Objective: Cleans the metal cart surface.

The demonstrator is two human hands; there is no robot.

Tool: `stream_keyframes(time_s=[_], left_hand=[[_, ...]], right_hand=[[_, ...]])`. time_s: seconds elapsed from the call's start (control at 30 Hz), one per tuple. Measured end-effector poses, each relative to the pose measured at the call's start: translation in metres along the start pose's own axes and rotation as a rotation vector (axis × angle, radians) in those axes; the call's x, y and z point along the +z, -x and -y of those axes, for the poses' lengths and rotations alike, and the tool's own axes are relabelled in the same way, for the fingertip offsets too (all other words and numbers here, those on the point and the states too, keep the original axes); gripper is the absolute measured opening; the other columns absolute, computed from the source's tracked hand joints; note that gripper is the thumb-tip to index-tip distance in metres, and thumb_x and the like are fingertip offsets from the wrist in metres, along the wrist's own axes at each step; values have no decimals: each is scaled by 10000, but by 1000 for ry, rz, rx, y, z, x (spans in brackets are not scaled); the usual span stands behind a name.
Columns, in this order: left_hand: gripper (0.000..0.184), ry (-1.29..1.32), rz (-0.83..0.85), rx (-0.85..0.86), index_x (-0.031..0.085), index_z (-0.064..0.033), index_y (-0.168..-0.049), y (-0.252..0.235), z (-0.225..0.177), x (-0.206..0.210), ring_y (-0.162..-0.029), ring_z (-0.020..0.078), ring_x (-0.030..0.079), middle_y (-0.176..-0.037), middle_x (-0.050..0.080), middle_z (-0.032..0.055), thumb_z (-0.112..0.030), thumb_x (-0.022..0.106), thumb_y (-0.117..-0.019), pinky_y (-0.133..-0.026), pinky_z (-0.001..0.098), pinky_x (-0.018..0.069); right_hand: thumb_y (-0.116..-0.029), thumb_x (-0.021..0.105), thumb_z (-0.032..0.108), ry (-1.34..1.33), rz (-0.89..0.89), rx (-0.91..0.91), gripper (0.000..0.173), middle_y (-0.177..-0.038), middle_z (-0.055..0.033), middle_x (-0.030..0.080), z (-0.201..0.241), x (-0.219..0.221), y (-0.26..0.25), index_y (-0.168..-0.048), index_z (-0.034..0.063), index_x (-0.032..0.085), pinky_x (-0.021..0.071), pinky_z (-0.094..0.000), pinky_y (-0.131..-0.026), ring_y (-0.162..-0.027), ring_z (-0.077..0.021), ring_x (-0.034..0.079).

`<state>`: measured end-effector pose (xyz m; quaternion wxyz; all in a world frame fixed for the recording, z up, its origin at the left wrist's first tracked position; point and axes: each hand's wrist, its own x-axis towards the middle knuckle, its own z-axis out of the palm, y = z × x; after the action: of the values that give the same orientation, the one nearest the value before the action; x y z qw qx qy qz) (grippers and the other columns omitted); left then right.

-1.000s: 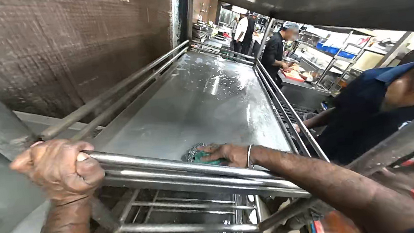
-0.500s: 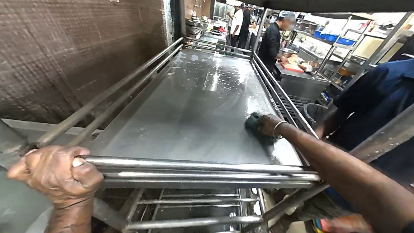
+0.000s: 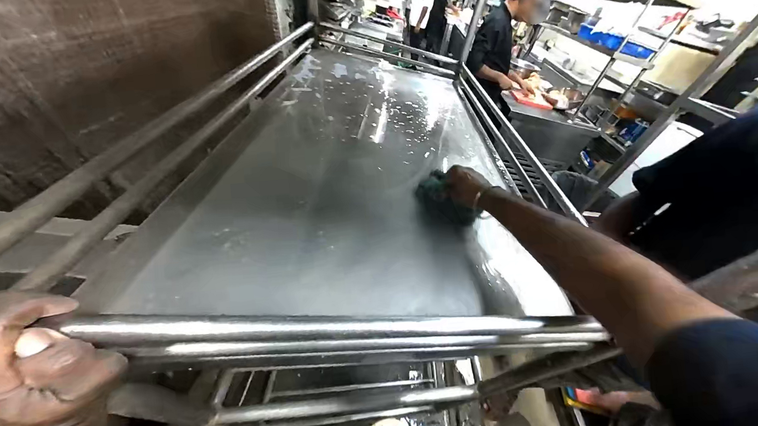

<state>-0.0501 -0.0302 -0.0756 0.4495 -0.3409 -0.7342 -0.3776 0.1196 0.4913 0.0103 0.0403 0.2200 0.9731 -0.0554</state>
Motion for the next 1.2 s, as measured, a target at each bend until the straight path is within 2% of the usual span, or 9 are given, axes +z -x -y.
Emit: stream_keyframes(time_s=[0.17, 0.43, 0.53, 0.7, 0.8, 0.93, 1.03, 1.1, 1.2], left_hand=[[634, -47, -52, 32, 616, 92, -853, -8, 5, 0, -890, 444, 637, -856, 643, 305, -429, 296, -1023, -931, 575, 448], [667, 2, -16, 4, 625, 109, -914, 3, 17, 3, -892, 468, 641, -888, 650, 323, -460, 293, -1019, -886, 595, 479], [639, -29, -17, 11, 619, 114, -914, -5, 4, -3, -945, 497, 621, -916, 635, 334, -427, 300, -1031, -951, 629, 425], [630, -22, -69, 24, 610, 119, -874, 7, 15, 3, -927, 448, 618, -886, 625, 323, -427, 342, -1038, -956, 570, 437], [627, -78, -57, 52, 622, 69, -874, 0, 9, -3, -959, 426, 629, -885, 647, 277, -450, 311, -1034, -991, 574, 411], [688, -63, -75, 81, 613, 45, -837, -9, 5, -4, -915, 394, 637, -838, 646, 252, -505, 261, -1051, -975, 540, 419], [681, -64, -81, 89, 602, 43, -841, -11, 3, -2, -888, 401, 633, -830, 638, 255, -504, 252, -1049, -954, 551, 426], [678, -81, -82, 81, 611, 48, -847, -10, 1, -2, -887, 415, 633, -837, 643, 262, -497, 258, -1041, -953, 566, 421], [672, -95, -67, 60, 614, 60, -878, -9, 1, -3, -925, 439, 622, -869, 641, 283, -491, 261, -1033, -976, 581, 398]], right_hand=[[-944, 695, 320, 36, -5, 190, 293, -1190, -206, 711, -6, -11, -79, -1120, 93, 754, 506, -679, -944, -1154, -416, 657], [-907, 783, 254, 73, 184, -420, 214, -1130, -120, 707, 61, -12, 142, -1061, 105, 793, 574, -533, -904, -1029, -292, 690], [-896, 786, 198, 20, 175, -494, 187, -1122, -104, 710, 63, -10, 154, -1052, 97, 805, 589, -484, -863, -998, -258, 695], [-982, 689, 188, 9, 90, -296, 276, -1263, -233, 668, 62, -6, 11, -1178, -1, 734, 479, -580, -1044, -1190, -397, 635], [-977, 670, 214, 2, -9, -96, 287, -1245, -248, 668, 62, 2, -105, -1173, 9, 718, 483, -649, -1014, -1195, -431, 624], [-987, 651, 241, 42, 4, -18, 315, -1279, -245, 662, 74, -7, -152, -1198, 12, 701, 465, -674, -1018, -1232, -441, 607], [-923, 712, 132, -85, -30, -297, 216, -1139, -248, 701, 64, 7, -114, -1075, -19, 740, 510, -612, -987, -1108, -412, 661], [-944, 716, 117, -98, 55, -436, 253, -1243, -237, 681, 82, -1, -35, -1156, -19, 740, 455, -555, -1090, -1213, -384, 626], [-914, 758, 156, 2, 87, -674, 229, -1187, -148, 729, 99, -5, 75, -1117, 53, 782, 531, -506, -1013, -1129, -302, 682]])
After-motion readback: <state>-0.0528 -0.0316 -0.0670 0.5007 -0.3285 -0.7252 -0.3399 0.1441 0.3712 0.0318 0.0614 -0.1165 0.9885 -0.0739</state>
